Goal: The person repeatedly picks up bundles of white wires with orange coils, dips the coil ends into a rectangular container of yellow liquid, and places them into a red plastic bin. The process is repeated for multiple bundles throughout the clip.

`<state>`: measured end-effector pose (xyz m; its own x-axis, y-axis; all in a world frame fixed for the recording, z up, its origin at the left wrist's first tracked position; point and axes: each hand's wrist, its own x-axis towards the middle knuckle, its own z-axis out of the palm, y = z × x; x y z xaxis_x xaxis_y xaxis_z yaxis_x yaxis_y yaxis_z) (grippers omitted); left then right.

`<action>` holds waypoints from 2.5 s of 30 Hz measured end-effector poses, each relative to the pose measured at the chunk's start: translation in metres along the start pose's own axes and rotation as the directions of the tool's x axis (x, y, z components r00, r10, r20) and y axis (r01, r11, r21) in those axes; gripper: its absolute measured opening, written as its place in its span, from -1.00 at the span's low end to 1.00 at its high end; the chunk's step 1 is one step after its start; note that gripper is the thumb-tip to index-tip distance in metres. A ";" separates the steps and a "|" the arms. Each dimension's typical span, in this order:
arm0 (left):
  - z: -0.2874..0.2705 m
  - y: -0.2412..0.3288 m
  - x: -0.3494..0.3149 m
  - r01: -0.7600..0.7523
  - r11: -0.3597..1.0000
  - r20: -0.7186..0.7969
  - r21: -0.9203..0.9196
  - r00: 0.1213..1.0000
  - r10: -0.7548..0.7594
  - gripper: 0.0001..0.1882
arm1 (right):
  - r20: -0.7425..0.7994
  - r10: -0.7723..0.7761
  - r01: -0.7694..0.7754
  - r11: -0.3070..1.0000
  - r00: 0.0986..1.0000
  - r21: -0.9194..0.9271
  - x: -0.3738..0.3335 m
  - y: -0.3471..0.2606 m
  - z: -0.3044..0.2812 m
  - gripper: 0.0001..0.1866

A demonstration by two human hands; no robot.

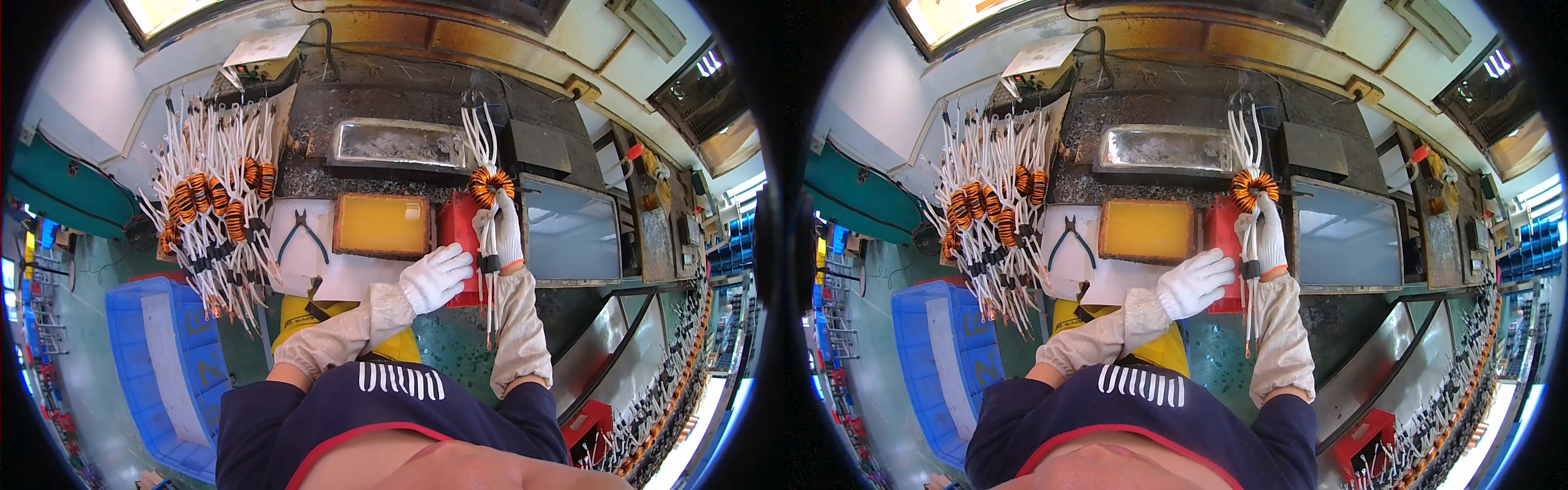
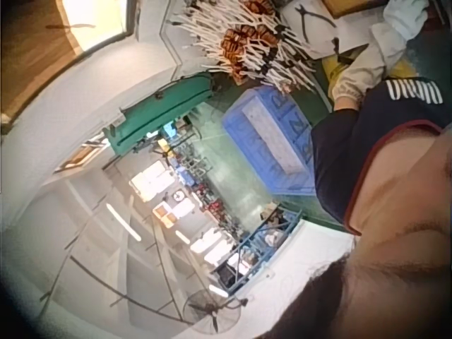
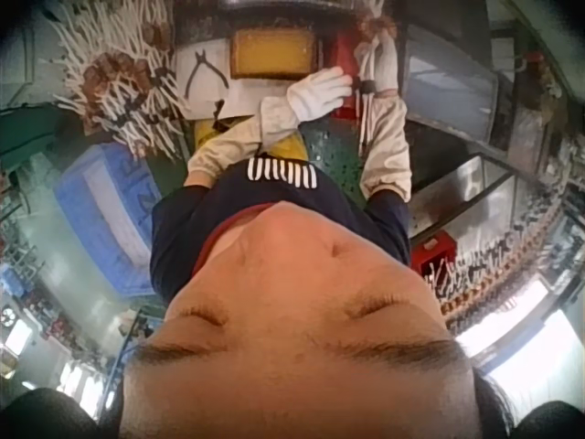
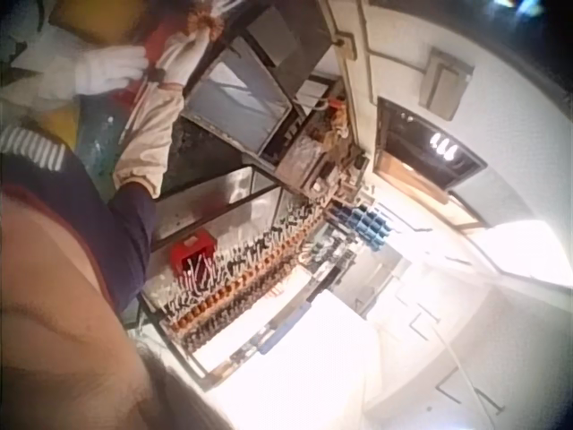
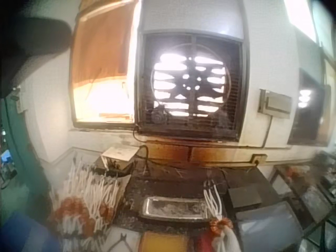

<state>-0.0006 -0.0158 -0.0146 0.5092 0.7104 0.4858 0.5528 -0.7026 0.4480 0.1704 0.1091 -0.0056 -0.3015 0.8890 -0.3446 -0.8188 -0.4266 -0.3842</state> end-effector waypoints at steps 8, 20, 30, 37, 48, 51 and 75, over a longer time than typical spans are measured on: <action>-0.008 0.001 0.004 -0.023 0.997 0.006 -0.069 1.000 0.024 -0.69 | 0.016 0.029 -0.031 0.995 0.999 0.098 -0.003 -0.007 -0.012 -0.81; -0.032 0.015 0.060 0.364 0.047 0.277 -0.930 0.782 -0.559 -0.40 | 0.157 -0.130 0.144 0.986 0.979 -0.085 -0.100 0.025 0.033 -0.68; -0.052 0.053 0.048 0.550 0.456 0.151 -0.699 0.737 -0.658 -0.21 | 0.277 -0.156 0.092 0.969 0.948 0.231 -0.106 0.062 0.000 -0.43; -0.064 0.058 0.040 0.511 0.618 0.133 -0.597 0.823 -0.552 -0.19 | 0.261 -0.218 0.127 0.937 0.940 0.327 -0.084 0.093 -0.021 -0.37; -0.091 0.065 0.028 0.629 0.393 0.331 -0.671 0.728 -0.600 -0.12 | 0.448 -0.025 0.042 0.999 0.894 -0.027 -0.135 0.105 0.030 -0.31; -0.109 0.070 0.021 0.653 0.286 0.368 -0.701 0.675 -0.640 -0.16 | 0.248 -0.016 0.090 0.953 0.969 -0.288 -0.130 0.093 0.013 -0.33; -0.092 0.076 -0.007 0.234 0.745 -0.038 -0.625 0.943 -0.329 -0.49 | 0.005 -0.410 0.382 0.847 0.912 -0.369 -0.164 0.087 0.028 -0.59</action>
<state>-0.0233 -0.0775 0.0851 0.2730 0.9000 0.3397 0.1187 -0.3820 0.9165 0.1347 -0.0690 0.0414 0.0576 0.9866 -0.1523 -0.6286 -0.0827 -0.7733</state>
